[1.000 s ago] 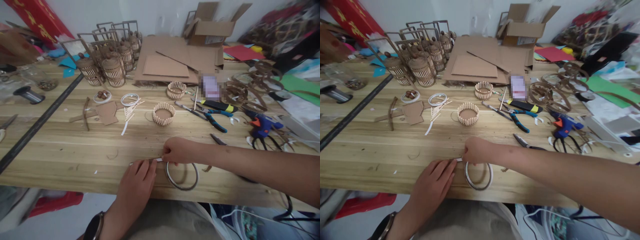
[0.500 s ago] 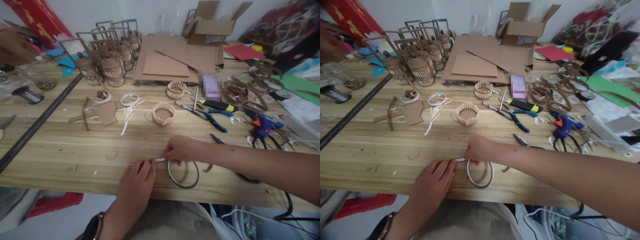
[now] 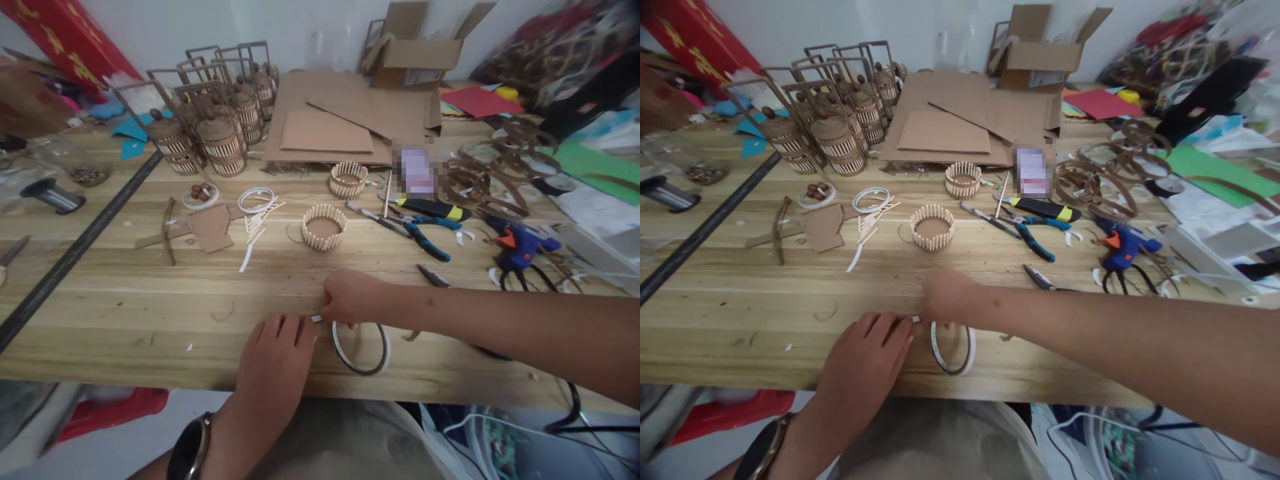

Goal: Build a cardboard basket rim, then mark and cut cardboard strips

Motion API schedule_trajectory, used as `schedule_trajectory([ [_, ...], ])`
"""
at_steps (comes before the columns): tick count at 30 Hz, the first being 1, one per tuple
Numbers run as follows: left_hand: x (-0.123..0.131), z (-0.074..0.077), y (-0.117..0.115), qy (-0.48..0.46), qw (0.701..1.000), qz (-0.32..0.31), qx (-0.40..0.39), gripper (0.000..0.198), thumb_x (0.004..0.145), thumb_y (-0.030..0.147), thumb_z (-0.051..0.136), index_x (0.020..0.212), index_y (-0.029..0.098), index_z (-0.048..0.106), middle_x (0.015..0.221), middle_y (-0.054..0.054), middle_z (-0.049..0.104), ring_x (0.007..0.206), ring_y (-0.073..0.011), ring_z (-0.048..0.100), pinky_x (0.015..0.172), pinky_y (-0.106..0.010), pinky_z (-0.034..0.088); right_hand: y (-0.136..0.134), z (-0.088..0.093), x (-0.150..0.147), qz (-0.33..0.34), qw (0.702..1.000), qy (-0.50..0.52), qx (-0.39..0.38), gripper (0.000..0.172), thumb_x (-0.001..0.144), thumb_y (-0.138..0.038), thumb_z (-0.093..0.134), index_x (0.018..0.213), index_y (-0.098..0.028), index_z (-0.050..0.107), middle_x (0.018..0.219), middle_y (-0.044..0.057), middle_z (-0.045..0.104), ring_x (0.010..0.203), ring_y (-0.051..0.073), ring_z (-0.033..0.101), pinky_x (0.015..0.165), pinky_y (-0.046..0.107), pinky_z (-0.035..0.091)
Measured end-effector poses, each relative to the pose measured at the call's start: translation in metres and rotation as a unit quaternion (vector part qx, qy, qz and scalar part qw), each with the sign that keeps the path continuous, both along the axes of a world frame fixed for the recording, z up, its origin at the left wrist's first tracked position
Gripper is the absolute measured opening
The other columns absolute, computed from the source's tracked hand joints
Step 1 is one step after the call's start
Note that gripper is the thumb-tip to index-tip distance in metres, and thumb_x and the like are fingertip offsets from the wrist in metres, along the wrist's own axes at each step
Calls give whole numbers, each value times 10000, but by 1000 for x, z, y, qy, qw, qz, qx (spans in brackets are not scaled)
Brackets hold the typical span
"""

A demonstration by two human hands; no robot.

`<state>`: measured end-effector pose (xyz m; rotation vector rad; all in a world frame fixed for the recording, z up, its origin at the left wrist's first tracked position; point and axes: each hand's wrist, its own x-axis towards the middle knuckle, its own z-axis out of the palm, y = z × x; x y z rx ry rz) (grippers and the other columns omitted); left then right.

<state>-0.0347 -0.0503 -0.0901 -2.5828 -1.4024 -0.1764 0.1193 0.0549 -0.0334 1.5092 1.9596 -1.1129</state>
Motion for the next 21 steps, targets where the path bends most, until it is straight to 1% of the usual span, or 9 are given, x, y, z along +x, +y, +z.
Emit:
schedule_trajectory([
  [3,3,1,3,-8,1000,-3,5,304,815,74,683,1103,171,698,895,-73,680,767,-256,585,627,-377,510,-1,0,-1,17,1000,0,17,182,755,-237,648,613,-136,702,542,51,666,505,146,589,457,217,401],
  [4,3,1,5,-14,1000,-5,5,294,813,74,688,1089,175,701,919,-80,684,784,-263,584,639,-384,511,-1,0,0,23,1000,1,19,180,762,-232,643,634,-130,717,556,56,678,511,144,589,459,216,398],
  [7,2,3,12,-54,998,-3,-14,145,855,109,666,960,198,712,989,-90,688,849,-281,582,690,-408,513,-3,4,3,40,999,2,18,214,803,-190,581,709,-117,759,592,67,707,528,142,596,471,217,392],
  [9,1,6,19,-80,996,4,-43,117,892,115,626,913,195,708,963,-85,690,865,-282,580,719,-419,510,-7,8,7,55,998,8,25,259,831,-161,530,801,-122,784,647,71,737,571,150,621,497,222,393],
  [12,1,12,29,-111,986,7,-122,138,936,150,581,888,175,708,863,-70,692,859,-276,590,766,-433,506,-15,12,11,90,993,22,76,302,847,-134,510,944,-151,795,848,87,788,746,186,684,597,240,427],
  [14,1,14,35,-145,973,-9,-182,173,946,166,565,854,181,710,833,-53,699,862,-260,602,804,-418,501,-22,14,12,105,987,32,117,310,862,-134,508,999,-162,785,957,97,788,860,215,699,670,261,449],
  [17,0,18,43,-196,946,-17,-256,203,915,134,549,837,201,724,832,-34,720,866,-229,628,814,-363,487,-32,16,13,108,983,28,145,298,892,-147,493,1014,-158,765,980,107,780,915,240,705,714,288,463],
  [21,2,26,50,-240,904,5,-355,232,858,125,514,814,202,728,830,-28,738,794,-202,651,720,-297,459,-41,19,14,109,981,17,159,276,922,-184,493,1013,-148,751,975,125,773,910,271,710,692,318,457],
])
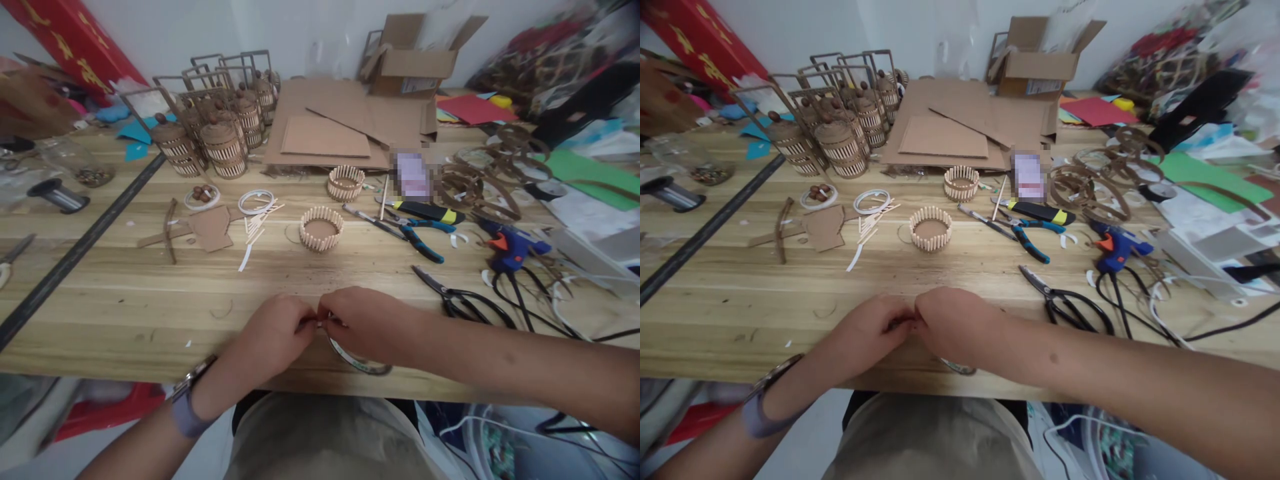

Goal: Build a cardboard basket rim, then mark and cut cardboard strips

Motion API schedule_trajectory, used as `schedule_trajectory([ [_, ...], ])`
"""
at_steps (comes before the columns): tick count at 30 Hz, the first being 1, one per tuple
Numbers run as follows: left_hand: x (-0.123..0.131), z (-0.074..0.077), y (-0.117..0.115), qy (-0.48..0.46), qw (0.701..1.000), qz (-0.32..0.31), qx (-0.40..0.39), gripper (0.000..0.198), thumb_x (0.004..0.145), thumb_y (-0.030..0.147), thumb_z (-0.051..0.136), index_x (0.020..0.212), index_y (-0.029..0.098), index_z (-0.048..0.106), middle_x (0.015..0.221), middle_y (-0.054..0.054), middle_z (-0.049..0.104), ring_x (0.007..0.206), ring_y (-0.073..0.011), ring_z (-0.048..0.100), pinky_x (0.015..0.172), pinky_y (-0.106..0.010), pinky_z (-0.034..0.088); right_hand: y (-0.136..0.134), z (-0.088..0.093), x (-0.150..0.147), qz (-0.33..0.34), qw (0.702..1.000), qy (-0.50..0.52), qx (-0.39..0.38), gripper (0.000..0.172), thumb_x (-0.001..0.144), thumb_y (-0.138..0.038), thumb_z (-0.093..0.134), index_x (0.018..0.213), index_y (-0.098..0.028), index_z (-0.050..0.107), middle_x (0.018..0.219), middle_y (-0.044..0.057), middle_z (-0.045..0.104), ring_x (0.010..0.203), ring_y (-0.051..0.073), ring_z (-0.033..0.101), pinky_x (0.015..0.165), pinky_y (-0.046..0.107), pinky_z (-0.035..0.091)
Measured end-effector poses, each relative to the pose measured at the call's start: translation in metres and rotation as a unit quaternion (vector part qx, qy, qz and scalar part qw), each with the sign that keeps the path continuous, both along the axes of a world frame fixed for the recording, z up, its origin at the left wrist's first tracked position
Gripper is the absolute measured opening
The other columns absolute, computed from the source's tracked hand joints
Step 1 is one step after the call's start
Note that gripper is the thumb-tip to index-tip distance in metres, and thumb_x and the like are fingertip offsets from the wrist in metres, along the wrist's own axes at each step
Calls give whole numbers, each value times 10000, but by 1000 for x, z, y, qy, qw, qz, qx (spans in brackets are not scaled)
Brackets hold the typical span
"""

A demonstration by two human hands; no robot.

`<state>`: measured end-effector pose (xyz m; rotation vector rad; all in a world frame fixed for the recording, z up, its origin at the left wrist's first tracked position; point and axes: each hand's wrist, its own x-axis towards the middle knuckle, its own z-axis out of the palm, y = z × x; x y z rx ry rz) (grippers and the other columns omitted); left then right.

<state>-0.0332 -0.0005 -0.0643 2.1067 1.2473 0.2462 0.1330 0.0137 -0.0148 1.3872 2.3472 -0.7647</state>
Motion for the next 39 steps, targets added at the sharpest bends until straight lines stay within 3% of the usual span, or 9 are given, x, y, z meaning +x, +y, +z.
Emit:
schedule_trajectory([
  [7,1,4,1,-64,988,68,-120,220,822,241,498,668,174,639,598,25,578,594,-140,501,535,-229,309,-3,10,-1,-6,999,-33,-1,292,939,-174,484,956,-171,776,950,119,779,876,260,714,647,297,431],
  [16,3,8,0,-113,974,142,-137,154,697,313,482,591,206,513,537,65,432,544,-121,379,515,-241,261,-7,0,13,-85,985,149,13,307,878,-171,510,916,-234,808,865,39,792,737,173,666,629,258,389],
  [21,1,13,-1,-133,969,178,-111,152,670,333,449,567,224,468,524,67,386,530,-121,360,518,-249,264,-10,-3,14,-133,962,237,11,331,848,-142,548,1034,-246,802,788,15,768,687,151,647,621,236,403],
  [26,-2,17,-2,-157,960,208,-99,163,671,349,453,566,225,450,528,66,389,534,-117,357,519,-246,269,-17,-10,14,-176,937,299,48,433,862,-164,579,1272,-254,686,897,8,774,769,154,678,662,231,458],
  [28,-2,19,-3,-167,955,222,-101,175,681,362,461,574,224,456,528,66,391,537,-118,364,517,-244,277,-21,-15,14,-135,934,309,114,433,894,-171,551,1304,-267,650,970,17,769,849,164,687,708,242,479],
  [30,-1,19,-4,-186,949,228,-112,195,689,382,486,583,221,463,539,65,401,547,-119,373,515,-239,286,-25,-17,15,-34,928,294,225,404,929,-135,483,1266,-265,662,932,24,755,826,163,677,681,250,473],
  [34,-9,15,0,-215,940,235,-122,175,684,350,517,583,213,474,544,68,413,550,-115,377,513,-226,301,-42,-13,20,145,856,249,430,326,954,-110,440,1122,-205,704,648,-6,629,557,144,539,497,288,368],
  [37,-24,10,8,-204,928,304,-65,167,711,314,506,584,207,492,566,62,460,573,-116,416,547,-224,325,-58,-3,29,206,812,269,475,186,922,-152,571,1038,-204,708,630,-36,586,512,127,463,458,302,322],
  [39,-32,10,12,-188,930,307,-73,201,735,347,526,594,205,514,569,60,479,564,-117,422,547,-228,324,-61,3,36,215,811,270,473,157,903,-136,603,995,-211,706,639,-40,577,522,126,455,480,297,340],
])
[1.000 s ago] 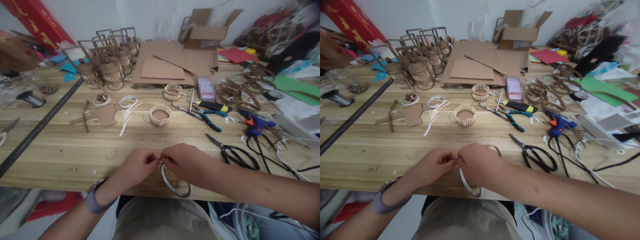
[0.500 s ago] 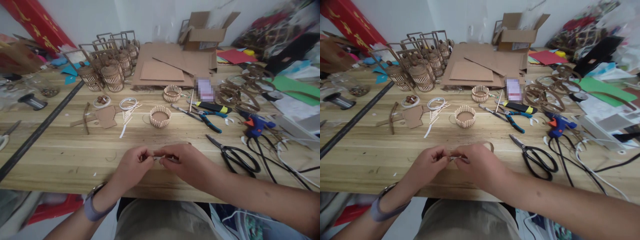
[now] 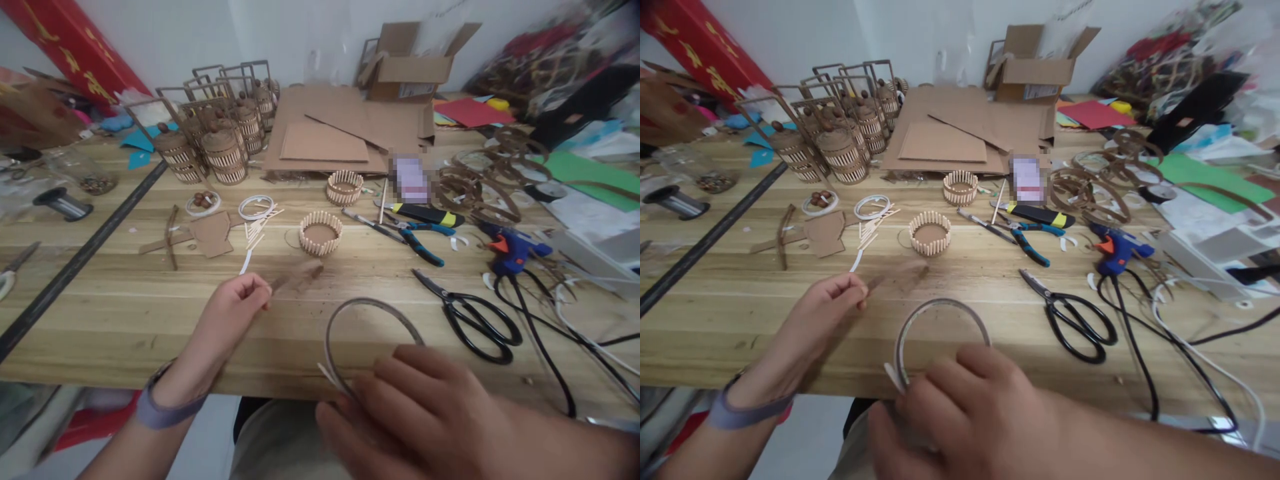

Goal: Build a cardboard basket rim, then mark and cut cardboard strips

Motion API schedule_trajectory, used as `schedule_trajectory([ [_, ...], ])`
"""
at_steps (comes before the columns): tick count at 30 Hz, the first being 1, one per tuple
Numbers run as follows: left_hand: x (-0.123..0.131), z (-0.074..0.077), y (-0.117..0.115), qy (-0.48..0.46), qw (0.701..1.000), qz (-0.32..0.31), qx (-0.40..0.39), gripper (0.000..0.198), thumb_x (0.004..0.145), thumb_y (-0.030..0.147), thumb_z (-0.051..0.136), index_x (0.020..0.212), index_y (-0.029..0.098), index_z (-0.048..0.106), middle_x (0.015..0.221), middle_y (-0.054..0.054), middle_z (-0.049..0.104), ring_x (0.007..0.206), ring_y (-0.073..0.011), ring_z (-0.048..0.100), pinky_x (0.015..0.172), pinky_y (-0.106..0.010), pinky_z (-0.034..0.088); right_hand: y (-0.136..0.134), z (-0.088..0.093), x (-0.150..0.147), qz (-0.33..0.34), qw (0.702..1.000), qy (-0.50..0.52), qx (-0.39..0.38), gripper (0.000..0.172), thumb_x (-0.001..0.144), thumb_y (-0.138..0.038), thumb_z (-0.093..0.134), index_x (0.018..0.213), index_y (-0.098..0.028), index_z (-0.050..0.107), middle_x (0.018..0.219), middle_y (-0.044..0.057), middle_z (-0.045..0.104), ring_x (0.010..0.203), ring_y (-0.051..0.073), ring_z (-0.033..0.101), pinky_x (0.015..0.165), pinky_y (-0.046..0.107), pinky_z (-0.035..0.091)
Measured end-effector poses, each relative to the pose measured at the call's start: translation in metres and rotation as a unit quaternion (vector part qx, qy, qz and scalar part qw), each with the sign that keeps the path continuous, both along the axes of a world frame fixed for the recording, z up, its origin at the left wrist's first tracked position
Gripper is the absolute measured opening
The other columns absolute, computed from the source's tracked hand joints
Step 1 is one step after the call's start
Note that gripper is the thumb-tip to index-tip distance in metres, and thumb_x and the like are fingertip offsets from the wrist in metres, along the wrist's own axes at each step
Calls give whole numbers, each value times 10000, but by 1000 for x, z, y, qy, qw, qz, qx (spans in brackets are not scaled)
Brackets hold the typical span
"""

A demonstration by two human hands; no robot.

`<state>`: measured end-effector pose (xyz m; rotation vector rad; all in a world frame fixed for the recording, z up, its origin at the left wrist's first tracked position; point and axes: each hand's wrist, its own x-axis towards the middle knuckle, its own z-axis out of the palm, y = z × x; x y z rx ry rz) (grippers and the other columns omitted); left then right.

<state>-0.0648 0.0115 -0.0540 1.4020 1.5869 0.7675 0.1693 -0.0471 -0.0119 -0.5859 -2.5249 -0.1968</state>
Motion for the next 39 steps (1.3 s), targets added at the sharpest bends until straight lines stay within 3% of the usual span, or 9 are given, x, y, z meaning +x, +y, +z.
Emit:
schedule_trajectory([
  [4,3,10,-3,41,986,-155,-45,271,777,424,537,625,204,581,578,42,542,571,-139,474,559,-247,344,24,6,13,-146,988,23,-48,318,980,-134,405,899,-193,707,765,44,619,631,164,515,560,302,395],
  [7,13,20,-11,59,973,-223,-26,268,829,402,514,705,207,650,653,24,627,639,-159,546,599,-256,380,47,1,16,-197,975,25,-96,260,983,-205,460,989,-157,715,906,105,610,739,197,563,609,305,442],
  [13,12,26,-21,43,980,-197,5,234,868,368,515,991,235,662,753,28,695,731,-169,628,651,-254,453,49,-13,17,-151,953,-21,-263,217,959,-213,563,787,-167,689,863,59,548,690,149,554,634,272,454],
  [17,1,18,-18,79,974,-213,13,197,880,338,479,871,229,643,707,26,669,693,-166,629,629,-249,473,47,-12,35,-195,932,-65,-298,253,960,-231,569,732,-164,657,836,51,542,682,155,578,621,271,447],
  [19,-3,11,-16,123,965,-232,16,236,890,300,455,910,234,681,777,7,712,727,-178,653,657,-267,497,48,-13,45,-226,926,-96,-288,272,963,-248,567,721,-164,658,821,54,543,664,161,582,616,281,441],
  [24,1,-10,-15,237,927,-282,76,382,930,148,411,1170,248,690,1131,-34,752,1014,-211,688,894,-351,528,50,-20,54,-300,895,-217,-250,286,957,-273,571,730,-159,704,797,84,590,633,189,583,624,323,439],
  [29,15,-14,-19,391,852,-335,91,413,919,46,431,1160,260,689,1024,-55,726,963,-235,676,853,-391,547,49,-24,43,-325,871,-291,-227,280,970,-248,540,788,-162,735,828,116,625,738,255,638,668,365,466],
  [34,21,-17,-29,477,780,-317,252,244,887,57,536,940,215,715,1011,-109,649,984,-296,588,834,-451,522,56,-19,57,-294,896,-245,-225,236,953,-321,592,840,-163,727,872,104,616,702,224,635,645,341,473],
  [39,24,-38,-34,436,767,-369,291,202,889,19,491,875,159,637,915,-73,604,880,-240,547,833,-392,519,56,-10,66,-243,949,-119,-164,362,1034,-359,388,1117,-183,693,894,87,617,657,186,634,571,294,453],
])
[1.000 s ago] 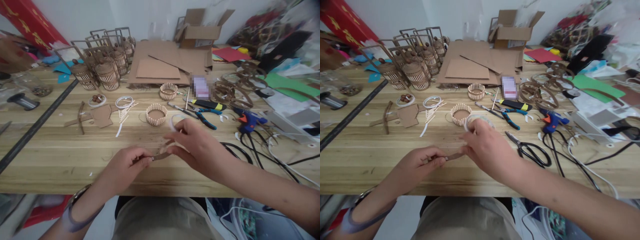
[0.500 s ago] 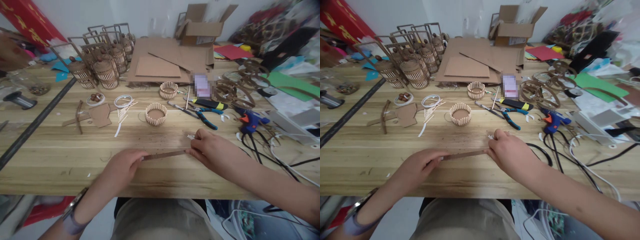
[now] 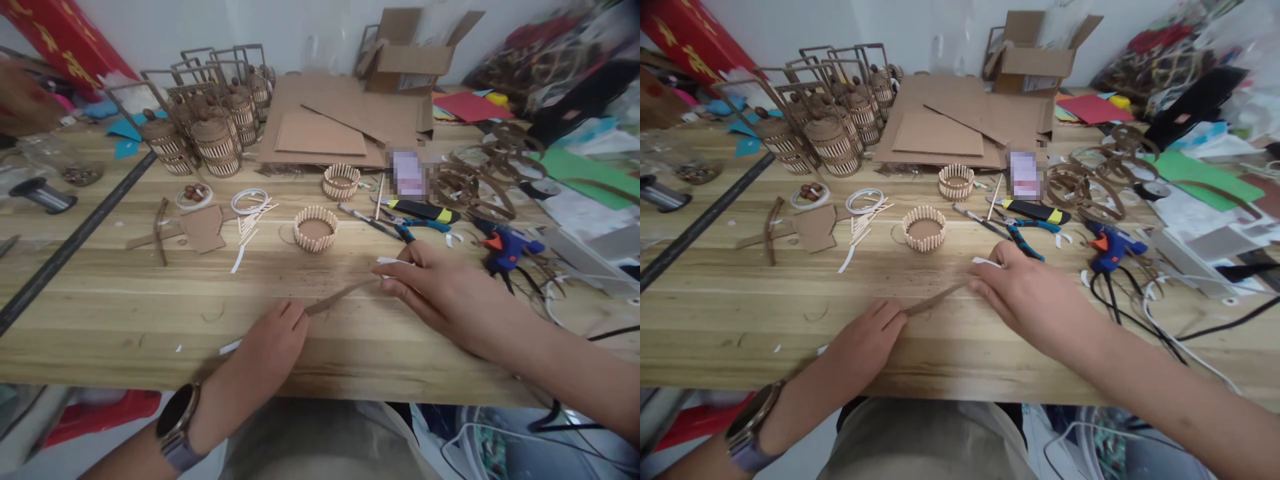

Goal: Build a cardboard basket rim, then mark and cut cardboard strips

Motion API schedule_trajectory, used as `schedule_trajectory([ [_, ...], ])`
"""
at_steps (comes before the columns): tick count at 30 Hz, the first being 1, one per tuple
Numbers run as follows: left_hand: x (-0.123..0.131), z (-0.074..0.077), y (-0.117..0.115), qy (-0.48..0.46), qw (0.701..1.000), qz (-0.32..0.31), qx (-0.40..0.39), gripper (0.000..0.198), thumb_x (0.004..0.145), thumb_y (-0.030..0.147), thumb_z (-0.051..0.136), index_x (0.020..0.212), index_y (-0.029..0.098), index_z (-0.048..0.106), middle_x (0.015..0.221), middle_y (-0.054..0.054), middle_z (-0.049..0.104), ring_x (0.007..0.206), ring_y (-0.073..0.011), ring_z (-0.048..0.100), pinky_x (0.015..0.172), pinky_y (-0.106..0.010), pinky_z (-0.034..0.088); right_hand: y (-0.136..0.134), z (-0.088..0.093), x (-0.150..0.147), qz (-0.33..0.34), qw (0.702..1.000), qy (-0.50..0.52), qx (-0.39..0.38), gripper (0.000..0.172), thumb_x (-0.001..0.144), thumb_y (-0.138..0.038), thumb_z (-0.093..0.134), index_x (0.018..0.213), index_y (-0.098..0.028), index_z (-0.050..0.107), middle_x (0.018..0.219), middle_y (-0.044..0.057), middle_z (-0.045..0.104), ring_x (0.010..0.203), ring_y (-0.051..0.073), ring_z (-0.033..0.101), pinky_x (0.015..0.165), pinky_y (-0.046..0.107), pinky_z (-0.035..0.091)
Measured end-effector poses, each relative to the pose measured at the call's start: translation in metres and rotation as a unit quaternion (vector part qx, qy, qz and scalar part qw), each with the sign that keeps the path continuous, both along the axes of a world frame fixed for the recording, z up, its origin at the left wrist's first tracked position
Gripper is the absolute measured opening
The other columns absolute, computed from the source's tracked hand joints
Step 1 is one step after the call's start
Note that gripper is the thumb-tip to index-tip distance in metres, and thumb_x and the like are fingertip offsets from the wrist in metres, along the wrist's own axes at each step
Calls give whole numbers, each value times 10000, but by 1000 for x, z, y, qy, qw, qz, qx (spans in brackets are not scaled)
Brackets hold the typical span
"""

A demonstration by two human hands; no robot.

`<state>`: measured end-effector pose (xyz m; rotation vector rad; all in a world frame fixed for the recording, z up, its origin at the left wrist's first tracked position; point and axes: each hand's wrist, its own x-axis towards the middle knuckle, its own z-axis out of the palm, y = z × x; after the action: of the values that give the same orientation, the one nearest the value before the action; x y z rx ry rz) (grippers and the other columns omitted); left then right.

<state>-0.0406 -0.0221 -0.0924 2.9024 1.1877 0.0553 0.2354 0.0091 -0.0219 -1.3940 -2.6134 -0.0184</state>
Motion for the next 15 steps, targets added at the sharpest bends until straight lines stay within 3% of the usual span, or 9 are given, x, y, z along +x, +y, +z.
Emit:
schedule_trajectory([
  [5,0,-10,1,-71,997,12,-27,265,908,-24,416,890,158,609,929,-61,620,872,-224,577,827,-374,521,-9,-1,-25,69,995,67,19,375,980,-142,362,1310,-131,540,888,81,702,669,181,668,569,275,455],
  [10,1,-4,-6,-152,986,64,-23,246,1015,130,369,1192,147,540,1054,-95,668,979,-248,626,849,-412,540,-11,-12,-51,99,991,88,-31,332,937,-103,399,1242,-90,531,898,113,738,725,218,695,620,315,505],
  [15,5,-1,-9,-196,978,65,-23,247,1018,132,334,1109,163,561,969,-88,689,867,-241,651,753,-397,556,-15,-21,-69,160,985,44,-56,241,909,-65,469,1110,-141,577,913,101,724,768,228,682,671,344,500],
])
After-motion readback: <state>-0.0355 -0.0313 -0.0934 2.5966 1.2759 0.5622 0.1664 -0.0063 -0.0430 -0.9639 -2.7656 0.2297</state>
